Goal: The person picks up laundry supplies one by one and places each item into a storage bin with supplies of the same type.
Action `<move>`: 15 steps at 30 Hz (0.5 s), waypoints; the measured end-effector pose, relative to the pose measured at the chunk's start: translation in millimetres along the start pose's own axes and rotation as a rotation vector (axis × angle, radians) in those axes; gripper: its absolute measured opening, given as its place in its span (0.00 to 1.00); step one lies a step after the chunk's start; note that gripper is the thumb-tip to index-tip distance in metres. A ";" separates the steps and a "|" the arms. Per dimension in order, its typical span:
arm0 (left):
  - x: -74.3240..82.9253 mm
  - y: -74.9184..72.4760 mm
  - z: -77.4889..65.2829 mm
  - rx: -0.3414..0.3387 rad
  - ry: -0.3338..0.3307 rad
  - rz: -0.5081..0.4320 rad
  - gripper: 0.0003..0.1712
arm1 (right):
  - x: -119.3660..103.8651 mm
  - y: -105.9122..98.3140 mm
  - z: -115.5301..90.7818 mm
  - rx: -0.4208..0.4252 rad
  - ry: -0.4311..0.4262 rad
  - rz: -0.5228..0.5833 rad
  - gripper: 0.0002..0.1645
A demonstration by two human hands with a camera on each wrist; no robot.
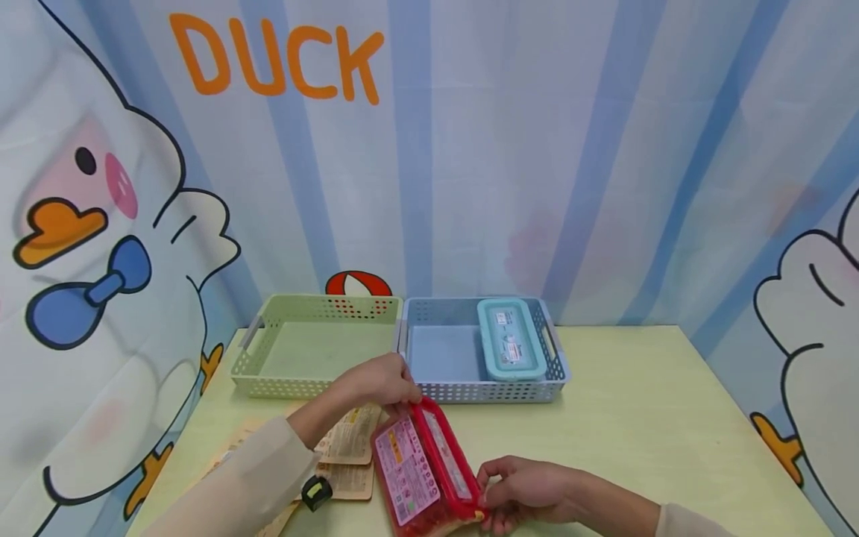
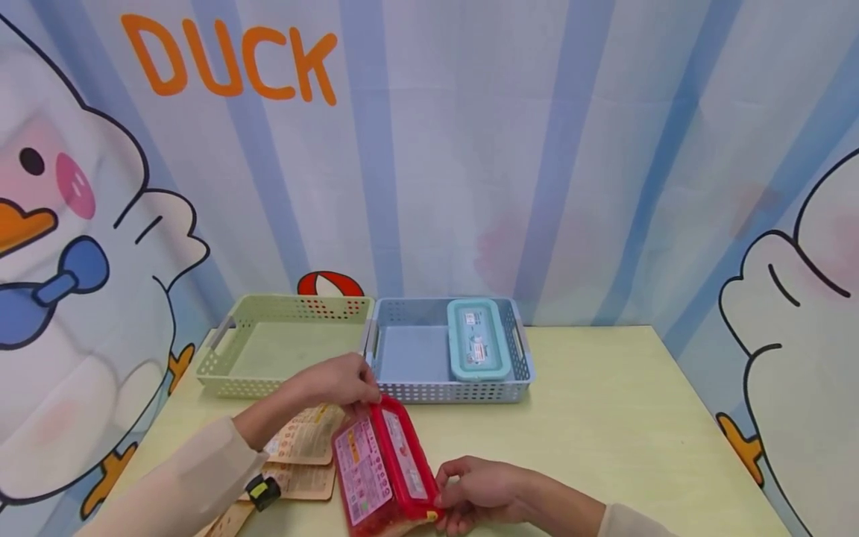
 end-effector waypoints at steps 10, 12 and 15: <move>-5.1 -6.7 -2.0 -0.009 0.009 -0.142 0.04 | -12.4 -7.6 -13.0 0.018 -0.066 -0.052 0.10; -8.1 -8.2 -1.5 -0.009 0.005 -0.172 0.03 | -13.8 -9.1 -14.4 0.014 -0.075 -0.049 0.09; -11.6 -9.1 -0.6 -0.018 0.004 -0.189 0.03 | -14.1 -9.8 -14.7 0.006 -0.078 -0.046 0.09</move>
Point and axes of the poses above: each hand's wrist, its own z-axis towards the middle knuckle, its own y-axis out of the palm, x = y × z, the point moved 1 cm from there along z, towards the middle knuckle, and after that the axes turned 14 degrees about -z, right-handed, at the moved point
